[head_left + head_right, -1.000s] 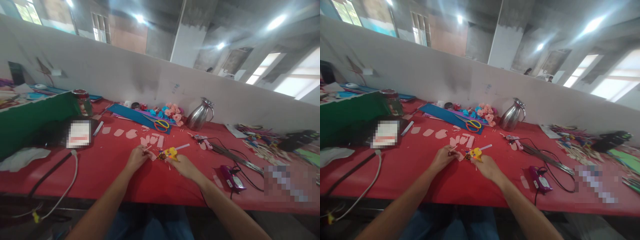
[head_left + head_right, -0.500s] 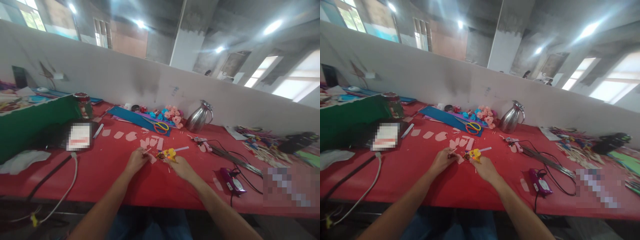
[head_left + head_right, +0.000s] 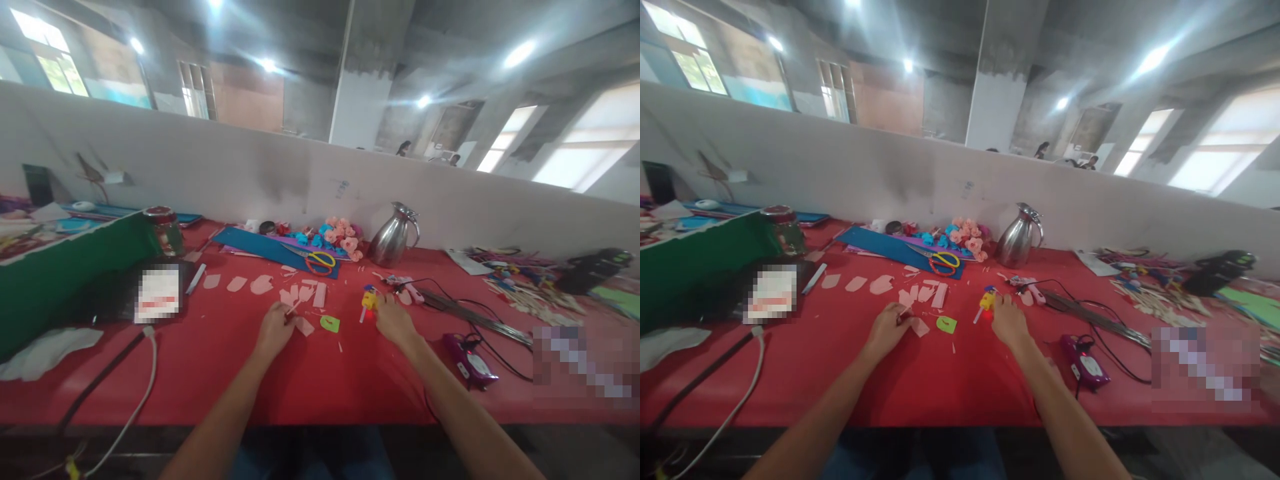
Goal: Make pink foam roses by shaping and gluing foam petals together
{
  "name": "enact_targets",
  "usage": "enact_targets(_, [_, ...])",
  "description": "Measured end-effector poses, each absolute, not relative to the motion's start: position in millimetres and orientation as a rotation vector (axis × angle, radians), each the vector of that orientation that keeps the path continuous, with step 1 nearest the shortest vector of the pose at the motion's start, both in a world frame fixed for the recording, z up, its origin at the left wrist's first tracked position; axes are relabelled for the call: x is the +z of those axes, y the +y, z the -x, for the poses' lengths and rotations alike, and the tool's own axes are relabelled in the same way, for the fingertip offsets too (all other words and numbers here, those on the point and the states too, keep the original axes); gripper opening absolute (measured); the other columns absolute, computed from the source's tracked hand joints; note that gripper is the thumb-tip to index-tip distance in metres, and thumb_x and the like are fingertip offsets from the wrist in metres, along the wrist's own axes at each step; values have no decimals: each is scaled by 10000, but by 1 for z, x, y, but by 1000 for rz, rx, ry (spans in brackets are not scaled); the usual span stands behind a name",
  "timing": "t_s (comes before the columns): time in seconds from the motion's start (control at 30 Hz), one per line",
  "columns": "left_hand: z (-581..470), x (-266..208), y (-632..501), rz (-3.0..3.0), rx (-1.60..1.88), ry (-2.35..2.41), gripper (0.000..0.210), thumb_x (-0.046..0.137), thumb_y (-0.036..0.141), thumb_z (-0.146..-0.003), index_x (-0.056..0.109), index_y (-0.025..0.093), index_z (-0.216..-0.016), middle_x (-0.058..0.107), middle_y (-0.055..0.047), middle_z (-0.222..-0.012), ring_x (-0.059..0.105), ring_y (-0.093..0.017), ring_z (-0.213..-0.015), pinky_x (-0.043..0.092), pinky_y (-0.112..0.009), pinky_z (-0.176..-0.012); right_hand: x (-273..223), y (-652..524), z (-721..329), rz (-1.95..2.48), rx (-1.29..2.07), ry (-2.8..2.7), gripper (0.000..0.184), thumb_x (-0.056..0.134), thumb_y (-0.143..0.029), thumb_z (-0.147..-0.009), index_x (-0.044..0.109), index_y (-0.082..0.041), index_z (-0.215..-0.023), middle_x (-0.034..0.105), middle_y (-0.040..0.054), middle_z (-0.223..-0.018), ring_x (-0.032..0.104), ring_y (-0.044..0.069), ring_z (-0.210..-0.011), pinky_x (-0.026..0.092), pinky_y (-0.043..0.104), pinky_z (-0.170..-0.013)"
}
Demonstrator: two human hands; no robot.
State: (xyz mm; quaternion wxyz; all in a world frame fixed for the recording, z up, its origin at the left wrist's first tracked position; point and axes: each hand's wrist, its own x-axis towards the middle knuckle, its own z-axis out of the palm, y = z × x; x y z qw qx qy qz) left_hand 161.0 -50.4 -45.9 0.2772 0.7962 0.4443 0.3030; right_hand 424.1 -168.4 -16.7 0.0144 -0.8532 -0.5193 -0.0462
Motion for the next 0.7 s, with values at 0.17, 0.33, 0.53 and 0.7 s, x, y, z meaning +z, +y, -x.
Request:
enact_targets(0.17, [-166, -49, -50, -2188, 738, 1260, 83, 538, 111, -738, 567, 163, -680, 514, -26, -809, 508, -133, -670, 401, -259, -654, -21, -167, -429, 2672, -210, -1567, 566, 489, -64, -718, 423, -131, -1276, 443, 173, -1220, 428, 289, -1095, 339, 378, -861])
enact_targets(0.33, [-168, -52, -54, -2200, 746, 1264, 126, 511, 91, -745, 544, 164, -647, 514, -32, -829, 523, -138, -703, 410, -260, -666, 2, -145, -367, 2198, -133, -1788, 504, 515, -161, -730, 516, -206, -1232, 511, 107, -1221, 406, 265, -1086, 295, 370, -904])
enact_targets(0.53, [-164, -54, -54, -2130, 1052, 1074, 98, 481, 138, -771, 563, 179, -736, 530, -50, -874, 560, -167, -779, 450, -267, -685, 14, -88, -308, 1955, 525, -2028, 193, 580, -328, -698, 703, -255, -827, 666, 32, -822, 537, 239, -877, 361, 302, -716])
enact_targets(0.7, [-163, -51, -57, -2132, 1187, 995, 128, 484, 215, -795, 576, 181, -713, 550, -61, -894, 565, -177, -782, 454, -279, -696, 24, -71, -309, 1926, 760, -2040, 100, 638, -301, -636, 697, -220, -632, 612, -9, -581, 529, 148, -584, 336, 231, -535])
